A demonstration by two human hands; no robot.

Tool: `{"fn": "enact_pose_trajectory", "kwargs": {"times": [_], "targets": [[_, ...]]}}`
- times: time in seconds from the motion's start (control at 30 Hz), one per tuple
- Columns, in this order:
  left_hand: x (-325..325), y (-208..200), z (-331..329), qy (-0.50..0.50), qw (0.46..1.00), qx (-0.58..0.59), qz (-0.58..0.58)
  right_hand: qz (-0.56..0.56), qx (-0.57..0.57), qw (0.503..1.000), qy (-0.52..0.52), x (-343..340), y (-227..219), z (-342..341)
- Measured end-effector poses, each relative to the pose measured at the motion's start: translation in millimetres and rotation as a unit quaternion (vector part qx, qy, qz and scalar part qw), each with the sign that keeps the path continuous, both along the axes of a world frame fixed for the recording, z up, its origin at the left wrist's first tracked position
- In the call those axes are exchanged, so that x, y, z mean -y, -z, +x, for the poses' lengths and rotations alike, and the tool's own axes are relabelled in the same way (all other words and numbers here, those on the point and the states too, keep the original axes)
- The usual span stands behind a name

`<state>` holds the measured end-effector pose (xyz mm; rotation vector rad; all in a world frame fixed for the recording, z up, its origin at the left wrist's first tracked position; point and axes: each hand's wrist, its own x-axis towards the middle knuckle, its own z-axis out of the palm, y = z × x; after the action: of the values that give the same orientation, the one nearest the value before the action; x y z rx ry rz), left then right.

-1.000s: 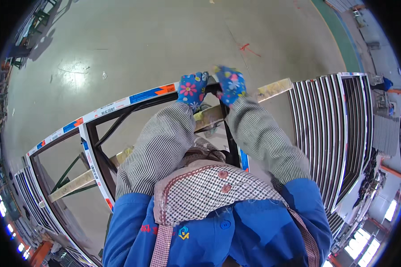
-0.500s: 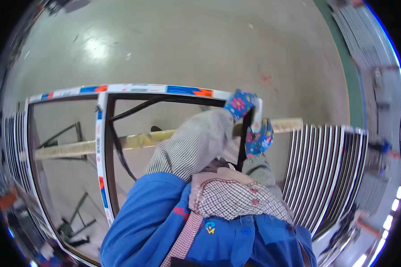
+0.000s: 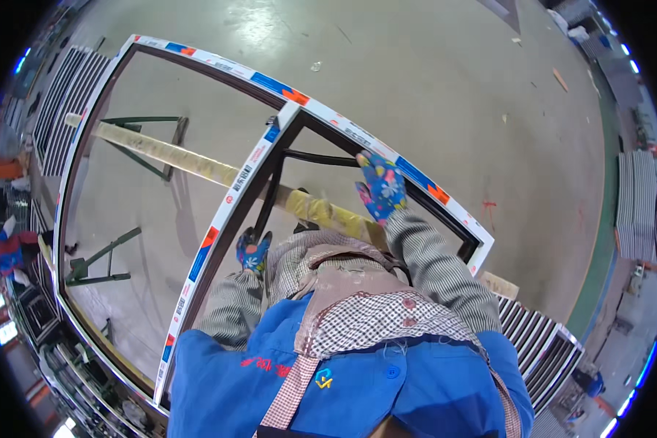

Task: Installing a rubber gasket or seal into the groove of a metal window or door frame on an industrial floor.

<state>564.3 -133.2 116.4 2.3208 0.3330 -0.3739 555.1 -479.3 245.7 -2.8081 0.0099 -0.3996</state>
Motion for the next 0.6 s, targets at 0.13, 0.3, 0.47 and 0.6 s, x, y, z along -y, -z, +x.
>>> {"fn": "enact_pose_trajectory", "kwargs": {"times": [0.13, 0.3, 0.47, 0.6], "targets": [[5, -28, 47, 0.2, 0.926, -0.149, -0.284, 0.017, -0.173, 0.982, -0.071, -12, 22, 59], [4, -44, 70, 0.183, 0.818, -0.294, -0.459, -0.034, -0.261, 0.963, -0.057, -27, 16, 64], [88, -90, 117, 0.121, 0.916, -0.142, -0.355, -0.027, -0.234, 0.972, 0.011, -37, 6, 59], [116, -80, 126, 0.118, 0.921, -0.156, -0.336, -0.05, -0.264, 0.961, 0.064, -33, 15, 72]]}}
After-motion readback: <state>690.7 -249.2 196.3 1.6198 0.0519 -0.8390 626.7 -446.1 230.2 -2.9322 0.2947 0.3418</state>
